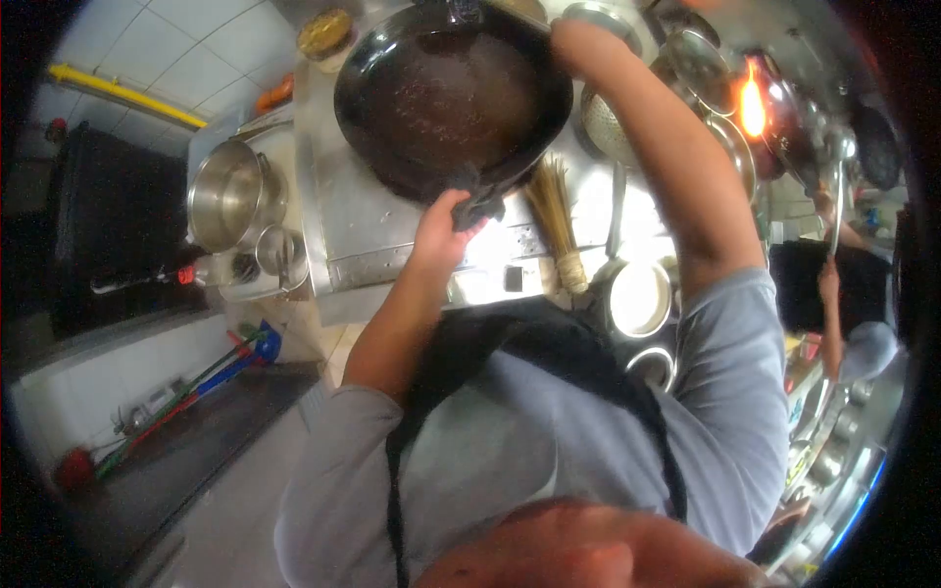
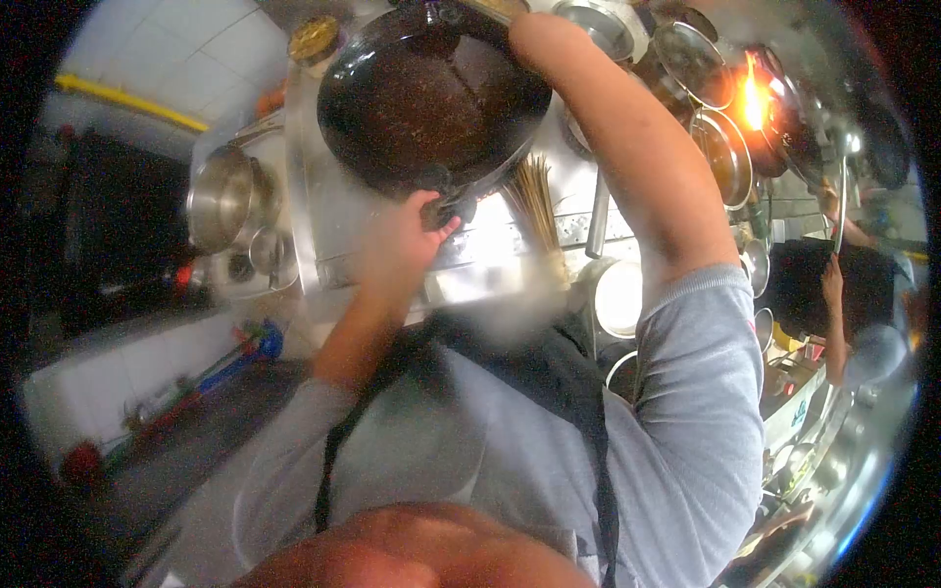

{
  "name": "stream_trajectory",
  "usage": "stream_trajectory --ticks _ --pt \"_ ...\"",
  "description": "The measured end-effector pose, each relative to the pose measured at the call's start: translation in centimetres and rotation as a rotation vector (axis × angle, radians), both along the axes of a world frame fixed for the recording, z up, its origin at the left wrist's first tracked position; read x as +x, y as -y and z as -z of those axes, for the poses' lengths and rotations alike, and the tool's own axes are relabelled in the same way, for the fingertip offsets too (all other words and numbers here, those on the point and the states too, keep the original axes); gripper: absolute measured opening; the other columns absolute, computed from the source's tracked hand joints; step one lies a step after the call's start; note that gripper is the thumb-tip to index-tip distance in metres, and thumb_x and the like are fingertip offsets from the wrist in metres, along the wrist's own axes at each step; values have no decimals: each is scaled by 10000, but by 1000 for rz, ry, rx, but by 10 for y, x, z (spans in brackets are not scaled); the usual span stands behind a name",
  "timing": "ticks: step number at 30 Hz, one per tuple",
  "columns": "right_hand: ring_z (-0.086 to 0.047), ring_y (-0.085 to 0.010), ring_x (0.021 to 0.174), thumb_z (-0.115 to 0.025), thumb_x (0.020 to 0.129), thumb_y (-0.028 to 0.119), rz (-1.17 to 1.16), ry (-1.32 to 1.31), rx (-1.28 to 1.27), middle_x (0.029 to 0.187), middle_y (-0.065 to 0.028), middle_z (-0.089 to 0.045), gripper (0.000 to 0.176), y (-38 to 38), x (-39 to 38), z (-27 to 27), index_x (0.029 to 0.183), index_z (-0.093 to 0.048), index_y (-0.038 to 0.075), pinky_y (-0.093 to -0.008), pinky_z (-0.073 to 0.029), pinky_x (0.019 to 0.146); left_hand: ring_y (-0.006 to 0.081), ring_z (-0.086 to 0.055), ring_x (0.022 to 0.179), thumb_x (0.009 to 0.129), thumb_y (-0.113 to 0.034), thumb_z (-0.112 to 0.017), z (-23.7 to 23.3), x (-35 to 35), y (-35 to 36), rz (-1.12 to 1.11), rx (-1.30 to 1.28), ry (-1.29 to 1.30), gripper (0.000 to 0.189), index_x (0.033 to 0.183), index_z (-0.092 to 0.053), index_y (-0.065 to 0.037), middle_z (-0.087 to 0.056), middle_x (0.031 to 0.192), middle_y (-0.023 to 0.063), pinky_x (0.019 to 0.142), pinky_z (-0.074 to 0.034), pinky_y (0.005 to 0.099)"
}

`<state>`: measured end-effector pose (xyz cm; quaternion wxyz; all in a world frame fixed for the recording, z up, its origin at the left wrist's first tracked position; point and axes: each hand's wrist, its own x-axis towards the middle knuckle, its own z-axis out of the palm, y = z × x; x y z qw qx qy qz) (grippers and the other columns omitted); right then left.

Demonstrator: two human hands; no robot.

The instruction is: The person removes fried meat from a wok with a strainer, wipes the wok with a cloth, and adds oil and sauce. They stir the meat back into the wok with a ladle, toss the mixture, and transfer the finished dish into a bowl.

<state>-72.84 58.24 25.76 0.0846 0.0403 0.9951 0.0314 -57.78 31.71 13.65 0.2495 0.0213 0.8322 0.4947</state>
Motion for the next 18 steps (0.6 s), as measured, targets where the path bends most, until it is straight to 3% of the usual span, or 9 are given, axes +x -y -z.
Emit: stream_trajectory --ticks 2,4,5,7,8,10,12,13,18 --pt "-668 -354 852 -593 795 66 70 9 -89 938 -194 -671 238 -11 0 1 1021 -630 -2 -445 -537 709 297 -542 1138 870 -227 -641 -5 11 13 87 -44 -191 438 1243 -536 -24 -572 1232 139 968 -450 419" --pt "-661 -378 827 -556 821 77 -343 -123 88 942 -217 -664 207 -38 -4 24 990 -625 -21 -453 -534 716 277 -551 1128 862 -181 -640 14 20 28 84 -15 -199 434 1244 -530 -6 -575 1234 136 965 -452 403" --pt "-661 -378 827 -556 821 77 -346 -115 81 942 -217 -664 207 -37 -3 29 990 -625 -21 -453 -534 716 256 -559 1118 854 -135 -639 27 25 35 76 18 -211 433 1245 -525 11 -579 1235 134 962 -453 386" --pt "-666 -345 936 -580 825 170 39 61 44 1030 -205 -670 334 -6 14 3 1116 -593 6 -442 -536 774 309 -552 1097 759 -241 -716 50 29 46 1 204 -188 491 1178 -564 -35 -591 1175 154 964 -434 425" --pt "-666 -345 936 -580 825 170 36 67 37 1030 -205 -670 334 -8 12 9 1116 -593 6 -442 -536 774 361 -544 1076 663 -346 -793 58 31 53 -78 390 -164 553 1111 -604 -81 -603 1115 175 966 -416 464" --pt "-674 -334 908 -568 824 159 6 7 116 995 -226 -669 273 -14 9 29 1040 -612 -3 -434 -538 750 347 -540 1069 657 -286 -792 51 39 67 -15 304 -54 504 1085 -616 -86 -609 1079 148 980 -401 456" --pt "-648 -400 845 -542 842 120 -210 -23 159 947 -231 -657 214 -47 -12 70 971 -625 -30 -457 -526 746 342 -545 1037 678 -284 -785 41 51 85 91 110 -375 465 1071 -629 -91 -615 1057 125 957 -400 463" --pt "-641 -404 877 -551 842 158 -170 -19 61 952 -239 -654 250 -48 -13 81 991 -611 -34 -467 -518 766 330 -548 1007 685 -309 -782 26 57 90 -60 490 -213 504 1111 -615 -97 -612 1050 115 927 -403 458" --pt "-603 -455 953 -519 866 167 -54 -93 -129 962 -296 -630 307 -20 2 93 1109 -517 -20 -500 -485 821 305 -572 1025 774 -276 -672 19 75 117 -154 1015 176 578 1263 -481 -35 -563 1181 152 882 -471 429"
